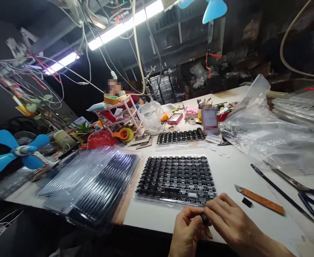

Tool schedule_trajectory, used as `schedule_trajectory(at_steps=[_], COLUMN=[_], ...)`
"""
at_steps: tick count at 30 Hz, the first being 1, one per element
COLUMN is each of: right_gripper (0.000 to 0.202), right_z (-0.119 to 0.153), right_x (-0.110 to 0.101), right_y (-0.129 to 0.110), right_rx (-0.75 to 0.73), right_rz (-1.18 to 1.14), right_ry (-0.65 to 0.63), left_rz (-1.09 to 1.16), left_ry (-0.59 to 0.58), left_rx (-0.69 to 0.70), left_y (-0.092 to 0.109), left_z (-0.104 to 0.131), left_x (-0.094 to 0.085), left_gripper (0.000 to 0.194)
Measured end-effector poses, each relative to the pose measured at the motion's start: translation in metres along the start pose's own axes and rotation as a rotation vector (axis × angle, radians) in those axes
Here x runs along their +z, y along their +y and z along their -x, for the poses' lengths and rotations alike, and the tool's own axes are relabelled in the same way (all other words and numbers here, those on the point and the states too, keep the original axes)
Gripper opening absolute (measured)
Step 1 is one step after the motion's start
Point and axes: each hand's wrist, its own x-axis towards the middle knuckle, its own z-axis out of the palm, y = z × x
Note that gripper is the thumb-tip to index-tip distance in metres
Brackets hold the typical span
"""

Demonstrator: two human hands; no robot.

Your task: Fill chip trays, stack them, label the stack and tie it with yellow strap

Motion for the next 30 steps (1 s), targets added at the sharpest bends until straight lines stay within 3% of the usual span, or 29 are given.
schedule_trajectory(at_steps=[5, 14, 19, 21, 26, 30], right_gripper=[0.028, 0.029, 0.025, 0.027, 0.026, 0.019], right_z=[-0.003, -0.003, 0.000, 0.003, 0.012, 0.016], right_x=[-0.002, 0.000, -0.003, -0.007, -0.016, -0.020], right_y=[-0.003, -0.004, 0.017, 0.035, 0.077, 0.094], right_rx=[-0.023, 0.000, 0.092, 0.206, 0.466, 0.588], right_rz=[0.080, 0.114, 0.167, 0.218, 0.300, 0.249], right_ry=[0.100, 0.057, 0.070, -0.002, -0.345, -0.469], left_rz=[0.001, -0.013, -0.069, -0.079, -0.149, -0.208], left_ry=[-0.005, -0.024, -0.044, -0.027, 0.018, 0.041], left_rx=[-0.013, -0.033, -0.032, -0.030, -0.049, -0.060], left_y=[0.003, 0.002, -0.003, -0.002, 0.005, 0.008], left_z=[0.001, 0.001, 0.002, 0.003, 0.009, 0.009], left_x=[0.004, 0.001, -0.005, -0.004, 0.001, 0.004], left_gripper=[0.035, 0.033, 0.030, 0.028, 0.026, 0.025])
